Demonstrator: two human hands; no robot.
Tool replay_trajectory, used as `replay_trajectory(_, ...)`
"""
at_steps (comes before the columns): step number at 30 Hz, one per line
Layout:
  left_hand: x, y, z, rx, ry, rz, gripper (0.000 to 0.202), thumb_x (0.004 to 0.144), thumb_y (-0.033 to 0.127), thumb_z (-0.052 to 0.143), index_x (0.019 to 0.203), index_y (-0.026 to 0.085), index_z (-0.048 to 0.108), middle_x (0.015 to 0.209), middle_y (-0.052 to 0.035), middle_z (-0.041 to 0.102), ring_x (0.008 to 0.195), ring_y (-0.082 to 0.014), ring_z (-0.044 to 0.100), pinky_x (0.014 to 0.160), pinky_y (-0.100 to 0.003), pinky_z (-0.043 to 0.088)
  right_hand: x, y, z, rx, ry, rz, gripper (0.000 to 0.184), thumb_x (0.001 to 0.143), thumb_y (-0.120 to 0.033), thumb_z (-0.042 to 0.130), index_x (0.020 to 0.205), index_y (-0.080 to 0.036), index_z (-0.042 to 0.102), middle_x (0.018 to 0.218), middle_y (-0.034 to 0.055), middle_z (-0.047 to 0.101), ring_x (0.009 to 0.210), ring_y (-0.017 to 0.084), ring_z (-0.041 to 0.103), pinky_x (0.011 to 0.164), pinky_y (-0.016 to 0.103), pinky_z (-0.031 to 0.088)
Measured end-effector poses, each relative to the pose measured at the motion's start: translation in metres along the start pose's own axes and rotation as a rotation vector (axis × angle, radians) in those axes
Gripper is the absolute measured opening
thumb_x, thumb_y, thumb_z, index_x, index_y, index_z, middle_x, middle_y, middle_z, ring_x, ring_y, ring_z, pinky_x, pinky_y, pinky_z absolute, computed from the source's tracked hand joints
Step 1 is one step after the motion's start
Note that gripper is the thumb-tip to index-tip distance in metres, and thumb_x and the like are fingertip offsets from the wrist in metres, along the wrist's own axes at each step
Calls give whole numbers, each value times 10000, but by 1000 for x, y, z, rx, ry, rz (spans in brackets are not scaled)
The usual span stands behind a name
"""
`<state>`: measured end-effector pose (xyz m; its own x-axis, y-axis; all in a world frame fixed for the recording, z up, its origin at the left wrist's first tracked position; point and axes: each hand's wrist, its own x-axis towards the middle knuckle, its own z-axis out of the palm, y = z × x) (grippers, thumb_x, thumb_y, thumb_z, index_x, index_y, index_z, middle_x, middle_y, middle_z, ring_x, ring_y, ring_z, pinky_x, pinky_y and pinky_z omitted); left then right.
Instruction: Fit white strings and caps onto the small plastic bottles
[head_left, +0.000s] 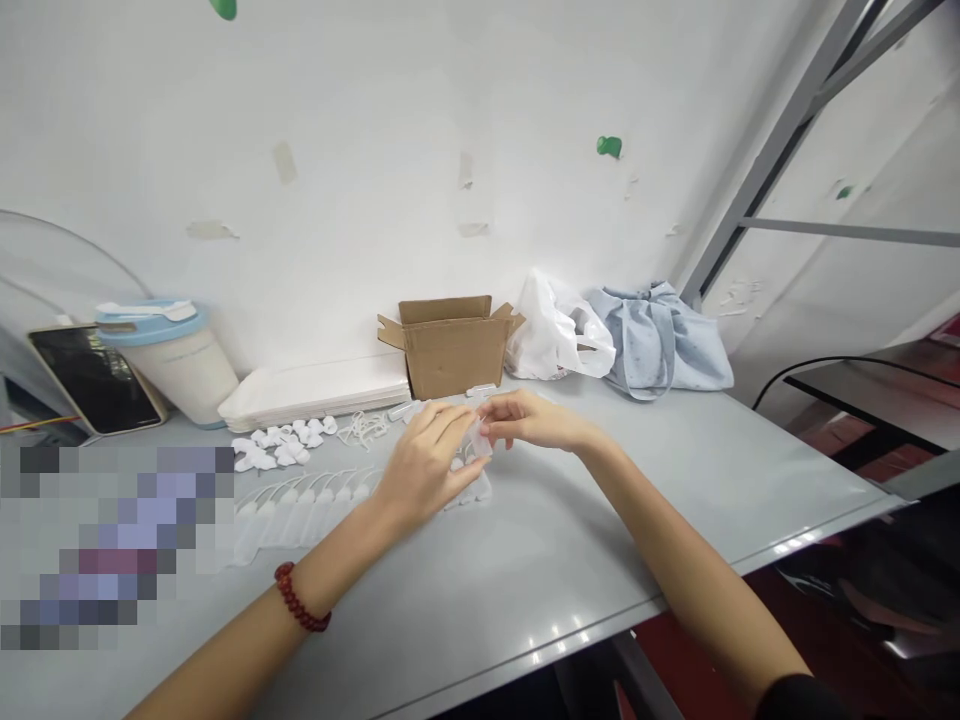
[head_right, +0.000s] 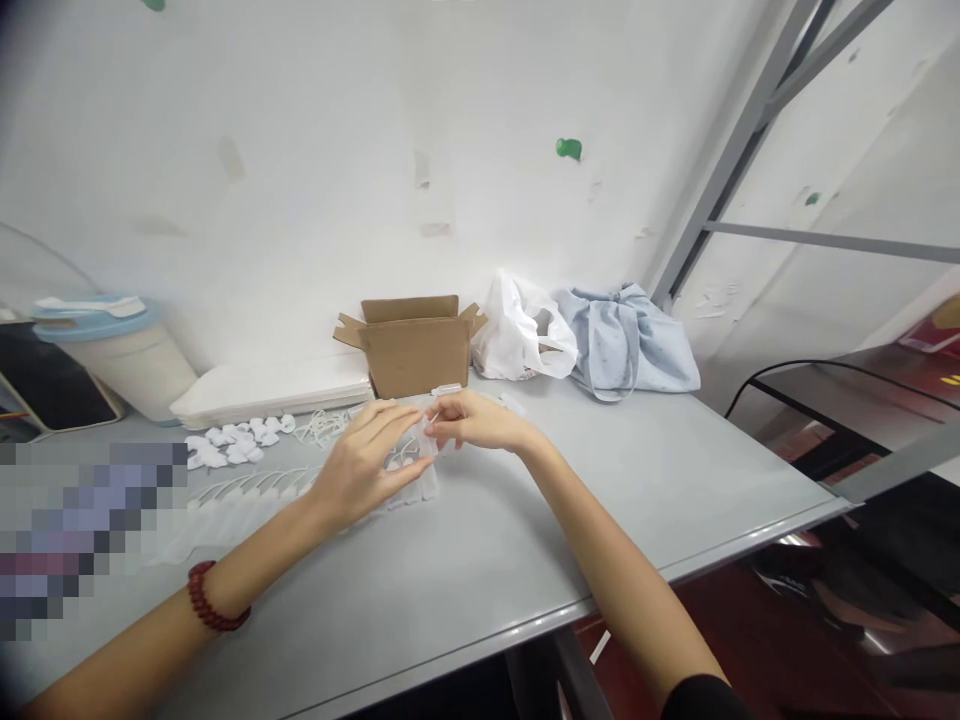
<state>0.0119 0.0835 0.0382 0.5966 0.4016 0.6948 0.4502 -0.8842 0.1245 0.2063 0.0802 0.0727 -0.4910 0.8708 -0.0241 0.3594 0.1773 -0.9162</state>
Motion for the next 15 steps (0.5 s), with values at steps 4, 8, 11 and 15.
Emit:
replay_trajectory(4, -3, 11, 9, -114, -173, -92, 295, 778, 274, 653, 1041, 159, 583, 1039, -92, 655, 971, -262, 534, 817, -423, 472, -4, 4, -9, -212, -174, 131, 130, 810, -259, 532, 806, -162, 618, 724, 24, 649, 657, 134, 629, 540, 226, 474)
replay_trajectory(8, -4, 18, 15, -172, -337, -168, 263, 756, 274, 668, 992, 175, 605, 1026, -77, 658, 985, -266, 534, 806, -411, 457, -3, 6, -7, -379, -236, 227, 132, 792, -219, 517, 726, -160, 615, 652, 34, 668, 618, 144, 623, 541, 239, 461)
replay_trajectory(11, -1, 20, 16, -165, -418, -227, 267, 754, 282, 655, 992, 170, 608, 1007, -72, 655, 996, -267, 525, 812, -405, 439, -1, 8, -6, -434, -236, 240, 127, 778, -211, 528, 716, -150, 621, 651, 40, 675, 628, 153, 628, 575, 248, 455)
replay_trajectory(15, 2, 22, 13, -161, -469, -295, 280, 758, 311, 624, 1003, 174, 608, 976, -72, 651, 994, -268, 517, 818, -395, 426, 1, 10, -6, -443, -271, 269, 137, 778, -217, 519, 775, -128, 623, 708, 53, 676, 651, 149, 630, 610, 239, 457)
